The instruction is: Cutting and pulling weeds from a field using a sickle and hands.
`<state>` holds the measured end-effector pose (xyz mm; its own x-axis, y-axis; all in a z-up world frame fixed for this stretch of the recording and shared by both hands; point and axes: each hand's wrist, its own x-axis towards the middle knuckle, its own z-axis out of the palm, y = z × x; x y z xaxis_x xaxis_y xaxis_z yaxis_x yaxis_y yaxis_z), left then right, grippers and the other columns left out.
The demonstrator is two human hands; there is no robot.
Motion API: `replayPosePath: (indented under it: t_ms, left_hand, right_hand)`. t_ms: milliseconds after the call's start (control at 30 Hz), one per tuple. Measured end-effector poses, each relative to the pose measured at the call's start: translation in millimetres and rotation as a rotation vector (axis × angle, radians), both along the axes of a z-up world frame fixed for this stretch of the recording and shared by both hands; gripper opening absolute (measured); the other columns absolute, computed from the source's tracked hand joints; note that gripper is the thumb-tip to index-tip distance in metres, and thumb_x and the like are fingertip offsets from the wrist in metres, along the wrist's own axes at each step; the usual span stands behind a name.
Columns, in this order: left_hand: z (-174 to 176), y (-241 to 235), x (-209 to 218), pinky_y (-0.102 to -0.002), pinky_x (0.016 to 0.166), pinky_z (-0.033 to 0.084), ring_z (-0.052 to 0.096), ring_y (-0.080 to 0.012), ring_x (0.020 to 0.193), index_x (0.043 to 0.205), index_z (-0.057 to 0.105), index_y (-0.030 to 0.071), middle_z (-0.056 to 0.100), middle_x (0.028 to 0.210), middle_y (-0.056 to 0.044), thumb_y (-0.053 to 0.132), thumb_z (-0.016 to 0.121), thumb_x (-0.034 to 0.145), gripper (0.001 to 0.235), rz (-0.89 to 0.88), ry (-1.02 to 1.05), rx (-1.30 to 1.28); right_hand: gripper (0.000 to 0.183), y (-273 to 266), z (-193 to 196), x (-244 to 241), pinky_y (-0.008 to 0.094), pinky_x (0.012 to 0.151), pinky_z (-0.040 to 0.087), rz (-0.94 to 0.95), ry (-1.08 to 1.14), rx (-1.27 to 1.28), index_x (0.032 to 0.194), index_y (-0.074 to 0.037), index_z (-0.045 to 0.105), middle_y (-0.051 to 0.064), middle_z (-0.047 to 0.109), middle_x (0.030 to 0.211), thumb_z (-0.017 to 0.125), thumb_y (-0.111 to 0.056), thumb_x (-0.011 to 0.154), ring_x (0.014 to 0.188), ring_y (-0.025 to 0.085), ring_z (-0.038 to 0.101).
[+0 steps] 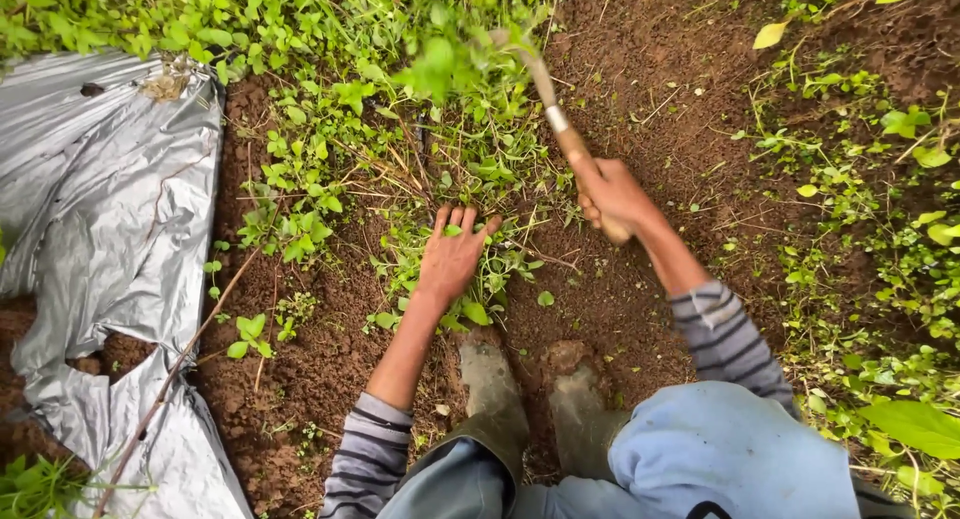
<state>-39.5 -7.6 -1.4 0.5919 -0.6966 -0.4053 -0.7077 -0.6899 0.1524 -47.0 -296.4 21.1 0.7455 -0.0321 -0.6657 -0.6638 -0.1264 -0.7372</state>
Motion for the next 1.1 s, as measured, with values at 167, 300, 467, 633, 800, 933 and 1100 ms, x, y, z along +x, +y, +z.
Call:
replayPosePath:
  t_ms: [167, 300, 467, 633, 800, 933, 1100]
  left_hand:
    - [5.3, -2.7, -2.2, -0.047, 0.121, 0.013, 0.043, -0.0254, 0.131, 0.144, 0.039, 0.03, 0.049, 0.133, -0.013, -0.008, 0.058, 0.09, 0.069, 0.009, 0.013, 0.072]
    - [6.2, -2.6, 0.3, -0.047, 0.121, 0.013, 0.043, -0.0256, 0.132, 0.142, 0.038, 0.029, 0.048, 0.133, -0.013, -0.007, 0.058, 0.09, 0.066, 0.01, 0.016, 0.044]
    - [-1.0, -0.9, -0.3, -0.048, 0.12, 0.014, 0.043, -0.0261, 0.131, 0.141, 0.037, 0.028, 0.048, 0.132, -0.012, -0.008, 0.059, 0.088, 0.067, 0.013, 0.008, 0.025]
    - [-0.1, -1.9, -0.6, -0.048, 0.12, 0.014, 0.045, -0.0259, 0.13, 0.139, 0.038, 0.029, 0.049, 0.13, -0.012, -0.01, 0.06, 0.086, 0.069, -0.022, -0.018, 0.022]
    - [-2.6, 2.3, -1.2, -0.049, 0.121, 0.014, 0.045, -0.0252, 0.131, 0.138, 0.04, 0.029, 0.049, 0.132, -0.012, -0.012, 0.058, 0.087, 0.068, 0.004, 0.016, 0.033]
    - [-1.3, -2.1, 4.7, -0.051, 0.121, 0.015, 0.046, -0.0256, 0.13, 0.146, 0.042, 0.027, 0.051, 0.133, -0.014, -0.014, 0.062, 0.081, 0.079, -0.022, 0.034, 0.058]
    - [4.6, -4.1, 11.7, -0.054, 0.122, 0.014, 0.047, -0.0267, 0.131, 0.154, 0.038, 0.026, 0.051, 0.132, -0.016, -0.015, 0.064, 0.08, 0.089, -0.062, 0.025, 0.078]
  right_hand:
    - [0.056, 22.2, 17.6, 35.1, 0.022, 0.04, 0.051, -0.217, -0.274, -0.083, 0.079, -0.015, 0.054, -0.004, 0.05, 0.052, 0.026, -0.047, 0.115, 0.04, 0.009, 0.053]
    - [0.079, 16.9, 72.0, 17.8, 0.03, 0.041, 0.049, 0.071, -0.158, -0.086, 0.056, -0.012, 0.052, 0.004, 0.047, 0.037, 0.023, -0.058, 0.113, 0.031, 0.016, 0.05]
    - [0.057, 19.7, 43.5, -11.9, 0.025, 0.039, 0.049, -0.111, -0.042, -0.044, 0.086, -0.01, 0.054, -0.001, 0.048, 0.058, 0.028, -0.052, 0.114, 0.041, 0.01, 0.048]
    - [0.048, 13.2, 20.6, 8.4, 0.028, 0.039, 0.053, -0.348, -0.165, 0.037, 0.088, -0.01, 0.049, -0.001, 0.048, 0.058, 0.036, -0.051, 0.11, 0.043, 0.008, 0.049]
    - [0.054, 1.3, 15.9, -75.1, 0.031, 0.034, 0.05, -0.034, 0.13, 0.043, 0.085, -0.006, 0.056, 0.002, 0.048, 0.056, 0.037, -0.048, 0.113, 0.039, 0.012, 0.048]
    - [0.055, 15.4, 24.8, -32.5, 0.026, 0.032, 0.049, -0.195, -0.076, -0.039, 0.088, -0.012, 0.056, 0.001, 0.054, 0.057, 0.032, -0.053, 0.114, 0.036, 0.012, 0.052]
    - [0.056, 33.3, 79.2, -38.0, 0.024, 0.035, 0.045, 0.07, -0.028, -0.066, 0.085, -0.01, 0.052, -0.002, 0.047, 0.057, 0.025, -0.049, 0.114, 0.038, 0.01, 0.046]
